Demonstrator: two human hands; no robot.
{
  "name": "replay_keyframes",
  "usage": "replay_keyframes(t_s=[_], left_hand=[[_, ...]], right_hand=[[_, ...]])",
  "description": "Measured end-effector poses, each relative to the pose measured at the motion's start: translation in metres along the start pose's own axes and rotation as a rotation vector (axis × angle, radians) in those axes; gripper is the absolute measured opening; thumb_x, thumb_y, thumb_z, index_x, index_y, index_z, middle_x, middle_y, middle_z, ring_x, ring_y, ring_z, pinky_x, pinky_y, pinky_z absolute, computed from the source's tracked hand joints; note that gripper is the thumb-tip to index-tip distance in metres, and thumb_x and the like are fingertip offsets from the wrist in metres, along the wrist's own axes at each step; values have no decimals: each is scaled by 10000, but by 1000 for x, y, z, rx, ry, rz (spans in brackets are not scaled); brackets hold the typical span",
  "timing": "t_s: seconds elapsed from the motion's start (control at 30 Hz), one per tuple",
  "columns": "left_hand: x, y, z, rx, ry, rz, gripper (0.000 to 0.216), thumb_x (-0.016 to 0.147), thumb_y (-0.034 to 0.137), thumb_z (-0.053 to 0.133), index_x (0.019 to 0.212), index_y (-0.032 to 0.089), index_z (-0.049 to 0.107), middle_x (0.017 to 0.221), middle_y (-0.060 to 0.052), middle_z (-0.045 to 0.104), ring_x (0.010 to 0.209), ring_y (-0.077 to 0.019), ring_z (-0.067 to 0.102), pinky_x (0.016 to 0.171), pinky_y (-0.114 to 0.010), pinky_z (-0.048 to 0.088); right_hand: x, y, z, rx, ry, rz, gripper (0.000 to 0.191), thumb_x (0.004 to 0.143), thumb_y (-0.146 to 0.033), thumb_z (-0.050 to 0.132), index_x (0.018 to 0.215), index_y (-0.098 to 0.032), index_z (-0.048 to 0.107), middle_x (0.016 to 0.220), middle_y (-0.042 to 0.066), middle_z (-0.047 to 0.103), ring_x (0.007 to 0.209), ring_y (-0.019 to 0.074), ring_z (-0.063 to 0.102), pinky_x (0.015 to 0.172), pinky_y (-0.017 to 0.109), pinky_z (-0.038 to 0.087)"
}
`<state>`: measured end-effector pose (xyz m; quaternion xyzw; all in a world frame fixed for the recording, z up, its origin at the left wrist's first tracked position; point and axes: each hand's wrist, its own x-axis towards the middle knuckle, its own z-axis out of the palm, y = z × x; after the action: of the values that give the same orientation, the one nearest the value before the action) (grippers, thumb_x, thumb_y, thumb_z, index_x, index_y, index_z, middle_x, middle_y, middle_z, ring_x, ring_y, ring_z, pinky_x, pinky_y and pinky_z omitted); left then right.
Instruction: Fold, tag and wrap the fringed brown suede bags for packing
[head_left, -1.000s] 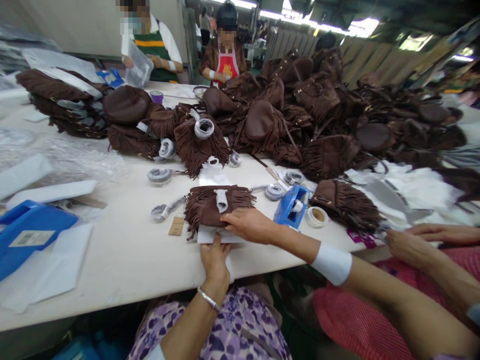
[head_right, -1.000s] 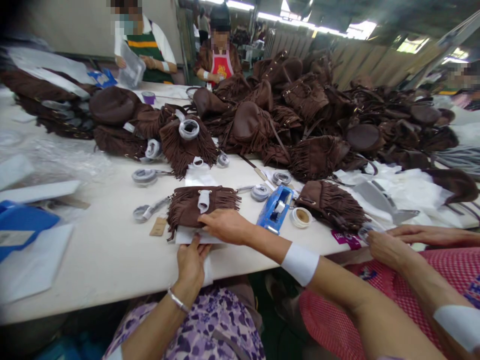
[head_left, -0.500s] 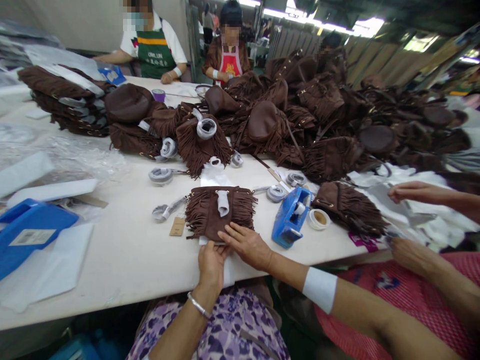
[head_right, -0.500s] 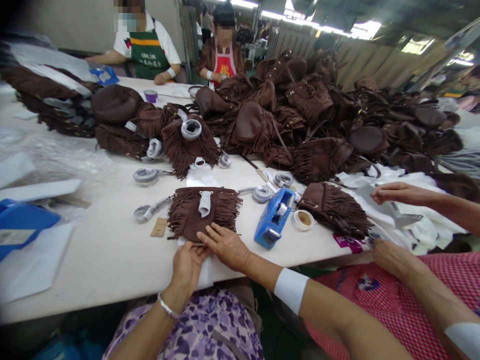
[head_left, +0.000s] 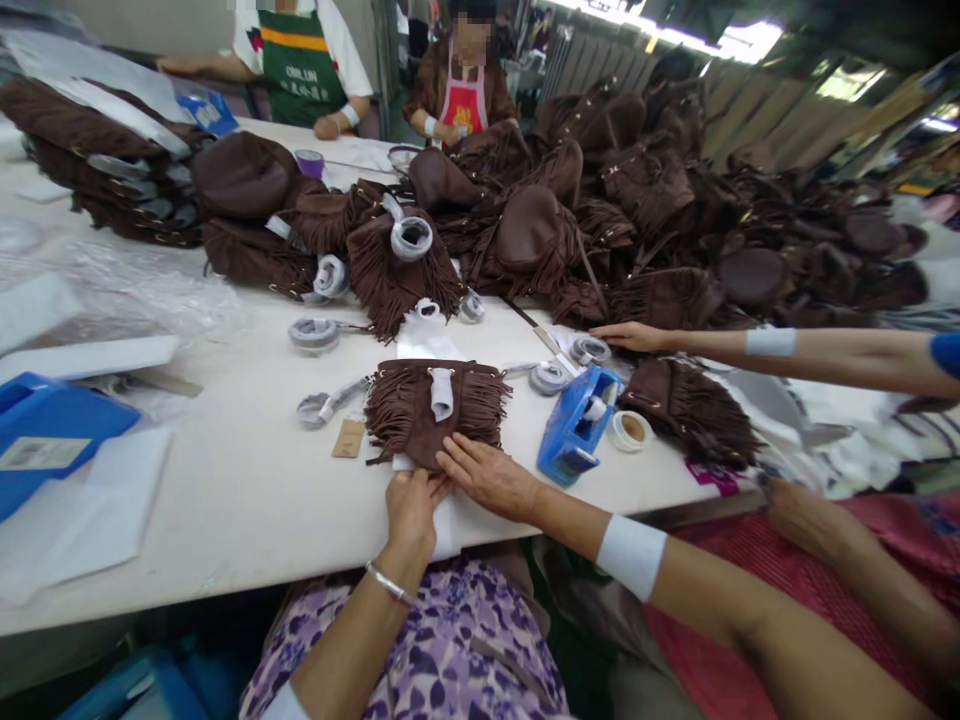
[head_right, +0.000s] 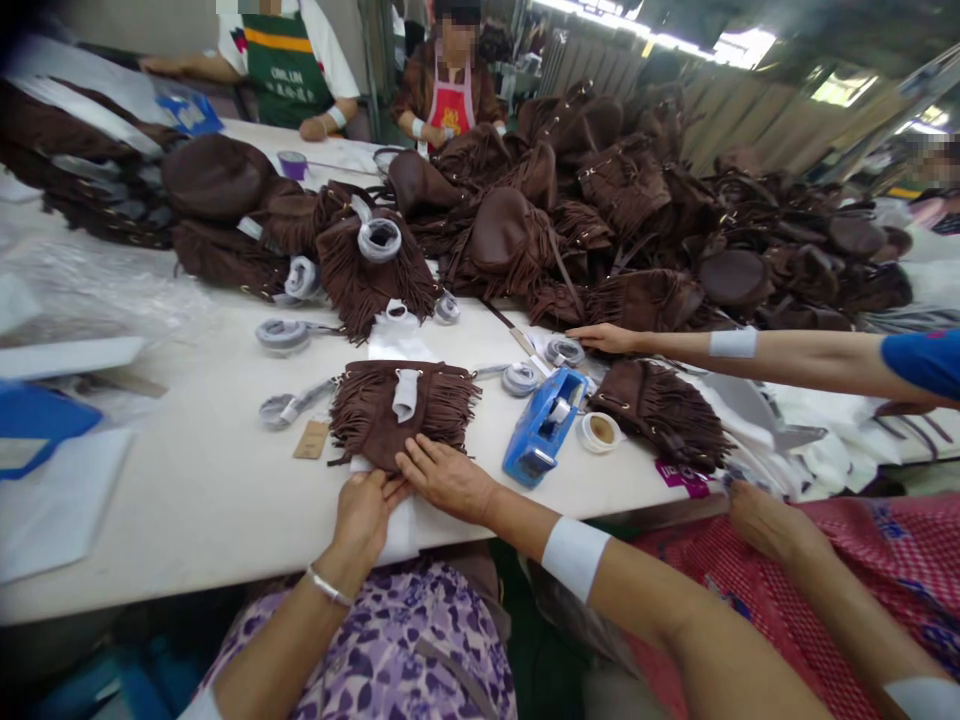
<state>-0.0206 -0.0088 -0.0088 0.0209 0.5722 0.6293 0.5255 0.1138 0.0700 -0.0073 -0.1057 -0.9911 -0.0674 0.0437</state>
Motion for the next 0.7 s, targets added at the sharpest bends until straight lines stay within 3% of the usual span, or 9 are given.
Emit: replay_keyframes(t_s=[0.1, 0.3, 0.5, 0.7], left_hand=[[0, 7, -17, 166, -35, 32, 198, 811, 261, 560, 953, 131, 606, 910, -118, 732, 751, -201, 727, 733, -379, 601], [2, 15, -57, 543, 34, 270, 396, 797, 407, 644, 1144, 220, 606, 803, -11, 711, 682, -180, 686, 622, -276, 520], [4, 4, -59, 699, 46, 375, 325, 790, 368, 653, 1079, 222, 638, 648, 19, 669, 599, -175, 644, 591, -244, 450], [4, 5, -67, 743, 4, 408, 331, 814, 438, 650, 1061, 218, 637, 709, -5, 696, 578, -183, 650, 572, -260, 480]], right_hand=[[1, 2, 2, 14, 0, 8, 417, 977, -126, 419, 1382, -35, 457, 1419, 241, 498, 1340, 288, 473, 1057, 419, 466], [4, 6, -1, 109, 25, 84, 414, 973, -94, 391, 1377, -65, 476, 1402, 208, 529, 1303, 245, 519, 1051, 381, 478], [5, 4, -3, 181, 43, 158, 427, 973, -96, 375, 1389, -79, 470, 1401, 182, 537, 1296, 224, 523, 1053, 367, 480], [4, -14, 10, 80, 69, 172, 474, 961, -86, 421, 1435, -84, 432, 1423, 217, 506, 1342, 266, 475, 1086, 414, 449]])
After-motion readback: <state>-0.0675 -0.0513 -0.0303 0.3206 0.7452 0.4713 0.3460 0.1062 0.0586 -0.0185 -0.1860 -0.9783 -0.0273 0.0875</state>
